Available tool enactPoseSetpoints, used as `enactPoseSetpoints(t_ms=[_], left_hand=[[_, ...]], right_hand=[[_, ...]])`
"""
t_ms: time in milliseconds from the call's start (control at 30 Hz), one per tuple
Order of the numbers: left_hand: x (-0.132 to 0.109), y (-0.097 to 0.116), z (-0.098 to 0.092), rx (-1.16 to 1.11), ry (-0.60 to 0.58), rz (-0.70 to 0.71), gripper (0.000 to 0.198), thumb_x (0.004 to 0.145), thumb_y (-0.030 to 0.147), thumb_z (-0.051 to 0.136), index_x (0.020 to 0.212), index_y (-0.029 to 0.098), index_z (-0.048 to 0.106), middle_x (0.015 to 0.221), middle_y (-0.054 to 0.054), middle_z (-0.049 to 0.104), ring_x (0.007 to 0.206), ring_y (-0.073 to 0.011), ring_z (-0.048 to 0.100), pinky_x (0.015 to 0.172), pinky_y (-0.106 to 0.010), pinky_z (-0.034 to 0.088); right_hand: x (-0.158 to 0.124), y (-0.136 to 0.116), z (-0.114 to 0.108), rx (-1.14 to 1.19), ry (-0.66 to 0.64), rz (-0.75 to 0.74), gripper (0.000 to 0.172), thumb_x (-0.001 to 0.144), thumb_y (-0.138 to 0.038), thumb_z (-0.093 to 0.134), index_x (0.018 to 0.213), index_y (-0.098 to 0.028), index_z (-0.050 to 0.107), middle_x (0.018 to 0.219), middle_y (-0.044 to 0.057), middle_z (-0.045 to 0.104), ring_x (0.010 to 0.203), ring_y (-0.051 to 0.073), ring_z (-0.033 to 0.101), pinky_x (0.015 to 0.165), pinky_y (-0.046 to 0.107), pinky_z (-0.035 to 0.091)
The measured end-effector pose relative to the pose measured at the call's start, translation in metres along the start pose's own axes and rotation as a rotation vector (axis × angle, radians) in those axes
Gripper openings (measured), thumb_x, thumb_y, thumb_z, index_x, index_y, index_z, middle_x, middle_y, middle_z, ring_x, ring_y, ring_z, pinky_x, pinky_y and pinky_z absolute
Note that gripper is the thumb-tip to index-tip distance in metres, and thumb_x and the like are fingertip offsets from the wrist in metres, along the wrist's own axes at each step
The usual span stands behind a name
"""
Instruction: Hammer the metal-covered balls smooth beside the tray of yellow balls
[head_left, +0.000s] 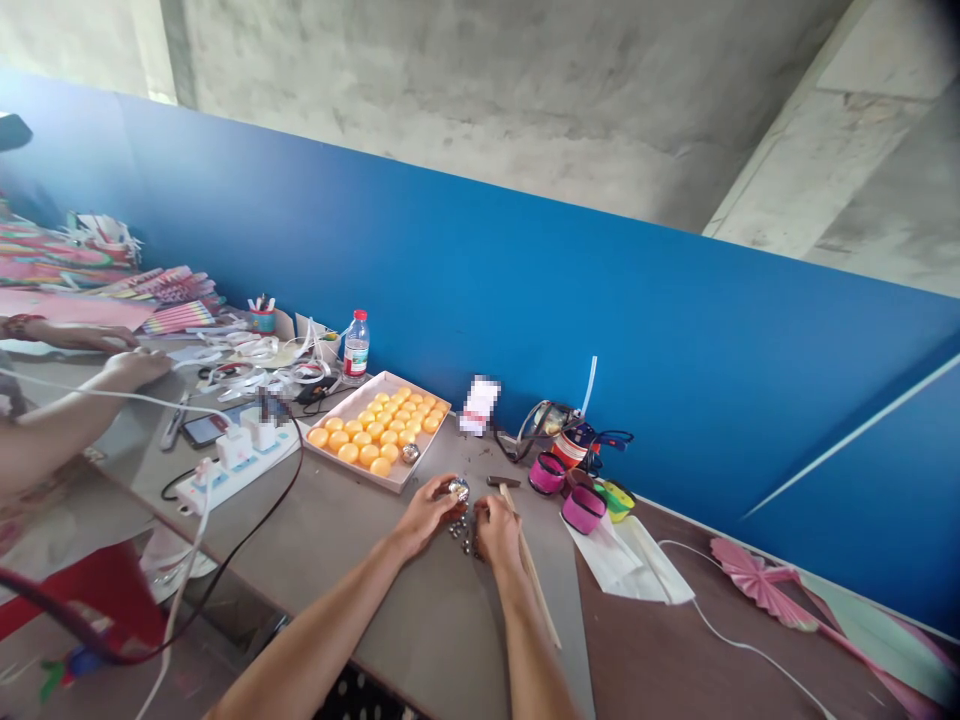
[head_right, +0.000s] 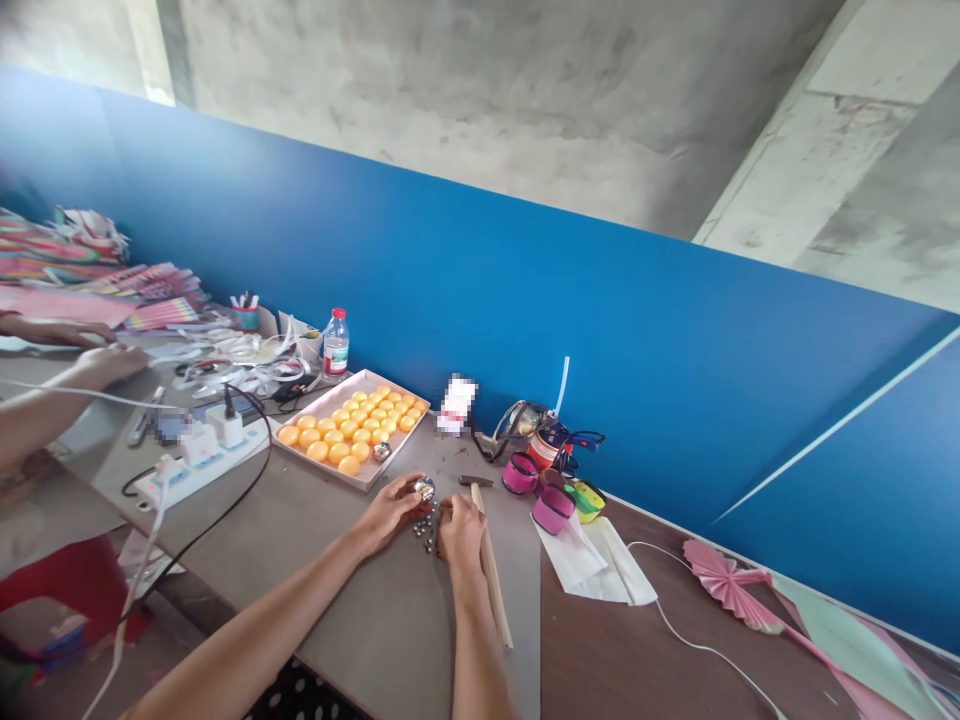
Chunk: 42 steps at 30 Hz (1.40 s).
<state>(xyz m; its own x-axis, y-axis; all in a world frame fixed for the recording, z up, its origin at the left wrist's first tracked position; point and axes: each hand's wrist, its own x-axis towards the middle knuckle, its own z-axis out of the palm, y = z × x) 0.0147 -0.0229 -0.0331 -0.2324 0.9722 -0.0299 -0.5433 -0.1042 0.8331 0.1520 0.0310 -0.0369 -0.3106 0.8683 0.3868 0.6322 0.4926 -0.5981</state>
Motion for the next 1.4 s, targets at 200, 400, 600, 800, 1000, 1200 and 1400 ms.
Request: enactPoseSetpoints(t_ms=[200,400,600,800,1000,1200,1400], left_hand=[[0.002,-0.002,-0.001,0.023,-0.005,-0.013,0.050,0.059,0.031,0.077,0.103,0.017,0.058,0.095,-0.007,0.062,0.067,-0.0131,0.061,0.067,-0.027,0.047],[0.003,-0.004,-0.001,0.057,-0.028,0.018,0.052,0.058,0.030,0.078,0.104,0.015,0.060,0.092,-0.006,0.063,0.068,-0.0126,0.058,0.067,-0.026,0.044],[0.003,-0.004,-0.002,0.125,-0.037,0.040,0.054,0.057,0.029,0.076,0.107,0.015,0.060,0.093,-0.007,0.063,0.071,-0.0131,0.057,0.067,-0.025,0.043],[0.002,-0.003,-0.003,0.188,-0.039,0.081,0.054,0.058,0.029,0.075,0.108,0.015,0.062,0.088,-0.006,0.064,0.075,-0.0157,0.057,0.070,-0.027,0.044],[0.001,-0.002,-0.002,0.250,-0.047,0.114,0.049,0.060,0.026,0.073,0.106,0.016,0.062,0.089,-0.005,0.064,0.073,-0.0150,0.056,0.072,-0.028,0.043],[-0.001,0.000,0.001,0.311,-0.039,0.126,0.047,0.060,0.025,0.072,0.106,0.016,0.062,0.087,-0.004,0.064,0.071,-0.0144,0.054,0.071,-0.027,0.042],[-0.003,0.001,0.001,0.327,-0.056,0.118,0.049,0.062,0.024,0.070,0.109,0.015,0.061,0.088,-0.004,0.063,0.071,-0.0139,0.053,0.070,-0.027,0.042]], right_hand=[[0.003,-0.009,0.002,0.518,0.118,0.088,0.015,0.073,-0.032,0.050,0.074,-0.019,0.058,0.063,0.000,0.058,0.055,0.013,0.050,0.058,0.026,0.041],[0.002,-0.018,0.005,0.822,-0.008,0.177,0.026,0.070,-0.041,0.055,0.077,-0.017,0.061,0.052,-0.003,0.052,0.051,0.011,0.047,0.055,0.024,0.041],[0.002,-0.021,0.004,0.840,0.040,0.211,0.022,0.063,-0.035,0.060,0.075,-0.017,0.060,0.060,-0.002,0.057,0.048,0.010,0.045,0.051,0.023,0.040],[0.001,-0.020,0.003,0.739,0.018,0.202,0.018,0.064,-0.036,0.059,0.068,-0.018,0.061,0.053,-0.003,0.053,0.050,0.011,0.045,0.050,0.023,0.037],[0.002,-0.014,0.005,0.775,-0.066,0.263,0.021,0.063,-0.038,0.059,0.070,-0.019,0.059,0.051,-0.005,0.048,0.047,0.011,0.043,0.050,0.024,0.036],[0.002,-0.015,0.002,0.781,-0.105,0.275,0.022,0.063,-0.039,0.057,0.071,-0.019,0.058,0.050,-0.005,0.047,0.047,0.012,0.043,0.050,0.024,0.035],[0.000,-0.019,-0.002,0.749,-0.123,0.265,0.019,0.063,-0.037,0.058,0.068,-0.019,0.058,0.050,-0.005,0.047,0.048,0.012,0.043,0.050,0.024,0.035]])
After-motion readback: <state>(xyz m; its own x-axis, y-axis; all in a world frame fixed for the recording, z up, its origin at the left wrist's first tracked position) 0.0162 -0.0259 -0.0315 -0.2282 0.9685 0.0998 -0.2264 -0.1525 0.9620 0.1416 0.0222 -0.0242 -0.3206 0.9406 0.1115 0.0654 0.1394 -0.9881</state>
